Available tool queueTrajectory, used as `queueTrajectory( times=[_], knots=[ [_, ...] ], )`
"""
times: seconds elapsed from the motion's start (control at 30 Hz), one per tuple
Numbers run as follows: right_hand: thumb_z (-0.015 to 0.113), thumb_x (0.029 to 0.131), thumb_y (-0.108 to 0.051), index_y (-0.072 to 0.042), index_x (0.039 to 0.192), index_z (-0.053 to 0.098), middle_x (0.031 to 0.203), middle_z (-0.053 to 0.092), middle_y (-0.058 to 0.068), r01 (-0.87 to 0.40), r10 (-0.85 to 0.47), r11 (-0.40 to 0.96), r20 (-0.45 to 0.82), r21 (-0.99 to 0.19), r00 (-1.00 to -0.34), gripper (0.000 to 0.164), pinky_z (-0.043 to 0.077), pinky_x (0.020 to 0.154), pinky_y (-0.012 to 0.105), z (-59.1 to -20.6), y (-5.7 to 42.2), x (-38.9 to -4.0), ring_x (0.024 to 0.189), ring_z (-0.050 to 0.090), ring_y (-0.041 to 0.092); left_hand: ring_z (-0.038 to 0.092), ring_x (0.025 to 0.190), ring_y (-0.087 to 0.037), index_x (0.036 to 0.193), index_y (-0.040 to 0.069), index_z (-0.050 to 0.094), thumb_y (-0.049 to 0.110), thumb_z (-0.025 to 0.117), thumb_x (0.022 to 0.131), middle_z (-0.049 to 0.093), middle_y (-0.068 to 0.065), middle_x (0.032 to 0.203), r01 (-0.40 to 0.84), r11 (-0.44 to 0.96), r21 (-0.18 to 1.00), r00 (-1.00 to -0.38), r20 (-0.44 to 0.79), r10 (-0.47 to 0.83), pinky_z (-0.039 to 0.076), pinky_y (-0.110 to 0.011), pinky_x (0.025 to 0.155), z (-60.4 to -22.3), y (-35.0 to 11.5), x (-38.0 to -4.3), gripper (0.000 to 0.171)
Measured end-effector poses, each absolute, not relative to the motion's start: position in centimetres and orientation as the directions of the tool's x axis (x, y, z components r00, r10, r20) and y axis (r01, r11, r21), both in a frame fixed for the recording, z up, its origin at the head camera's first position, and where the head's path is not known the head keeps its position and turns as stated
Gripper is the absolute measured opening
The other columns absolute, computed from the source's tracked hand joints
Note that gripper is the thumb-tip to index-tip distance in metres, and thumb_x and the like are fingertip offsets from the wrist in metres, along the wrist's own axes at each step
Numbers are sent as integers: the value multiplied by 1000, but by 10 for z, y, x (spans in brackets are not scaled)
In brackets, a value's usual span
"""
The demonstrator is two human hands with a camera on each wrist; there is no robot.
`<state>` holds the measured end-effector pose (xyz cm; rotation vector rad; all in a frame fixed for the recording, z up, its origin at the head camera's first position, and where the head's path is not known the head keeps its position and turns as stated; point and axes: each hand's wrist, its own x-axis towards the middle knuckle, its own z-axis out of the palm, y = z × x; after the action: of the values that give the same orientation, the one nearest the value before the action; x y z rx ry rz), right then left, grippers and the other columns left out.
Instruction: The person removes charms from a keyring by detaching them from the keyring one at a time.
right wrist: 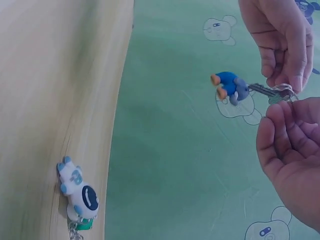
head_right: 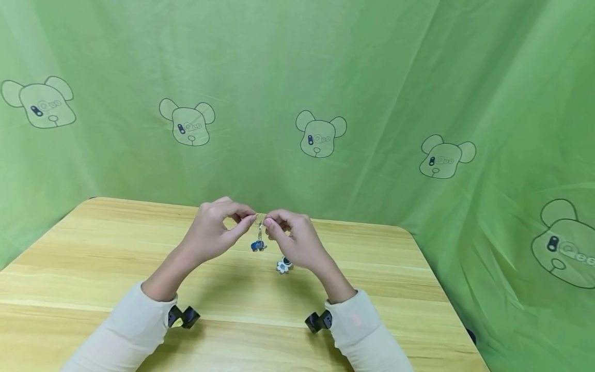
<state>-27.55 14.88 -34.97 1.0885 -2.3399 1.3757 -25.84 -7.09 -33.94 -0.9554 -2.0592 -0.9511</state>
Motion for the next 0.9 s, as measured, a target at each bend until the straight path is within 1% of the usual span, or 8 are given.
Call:
queueTrajectory(
  times=[0.1,0.2,0.33,0.4,0.47,0.57,0.67,0.9],
  knots=[
    [58,105,-12,1,103,70,86,68,10,-603,-469,252,449,-757,-760,17,61,71,37,-345,150,-273,76,68,22,66,78,-14,94,3,77,3,74,91,76,-5,87,843,451,294,-468,814,345,57,-23,71,-338,-72,-258,5],
    [58,105,-14,1,104,69,88,67,16,-507,-459,214,372,-835,-807,18,61,74,35,-340,152,-271,76,67,22,65,80,-15,94,3,77,0,76,88,76,-4,88,873,441,210,-392,839,377,57,-22,73,-337,-73,-258,7],
    [58,106,-17,1,105,68,93,65,25,-406,-468,163,292,-899,-834,21,60,78,32,-335,154,-269,77,66,20,65,83,-17,94,3,76,-4,78,83,76,-4,90,891,451,54,-276,853,444,56,-23,74,-337,-73,-258,13],
    [59,105,-17,3,106,67,93,64,24,-367,-479,129,266,-921,-836,22,60,80,31,-333,155,-268,77,65,19,65,86,-19,95,2,76,-4,78,83,76,-5,92,892,451,-6,-231,852,470,57,-23,76,-338,-73,-258,14],
    [59,105,-16,5,107,66,92,64,19,-334,-491,93,248,-938,-835,22,60,81,32,-332,156,-268,77,64,17,66,87,-20,96,2,76,-5,77,84,76,-5,93,891,450,-55,-192,852,486,58,-24,78,-339,-73,-258,15],
    [59,105,-14,7,107,65,89,64,12,-291,-513,34,233,-956,-826,22,60,81,31,-331,157,-268,76,63,17,67,88,-22,97,2,77,-5,75,86,75,-6,92,889,446,-100,-151,857,493,58,-24,80,-338,-73,-258,14],
    [58,105,-12,7,106,65,88,63,9,-252,-537,-27,227,-967,-812,20,59,78,29,-331,157,-268,76,61,16,67,88,-22,97,3,77,-4,74,87,75,-7,91,882,452,-132,-124,861,493,58,-23,82,-337,-73,-257,13],
    [57,105,-11,-1,99,67,83,62,4,-155,-598,-113,192,-981,-778,15,56,69,23,-332,158,-269,71,59,13,67,91,-21,93,4,76,-9,77,84,74,-6,92,848,486,-211,-86,850,520,57,-20,85,-335,-71,-256,16]
  ],
)
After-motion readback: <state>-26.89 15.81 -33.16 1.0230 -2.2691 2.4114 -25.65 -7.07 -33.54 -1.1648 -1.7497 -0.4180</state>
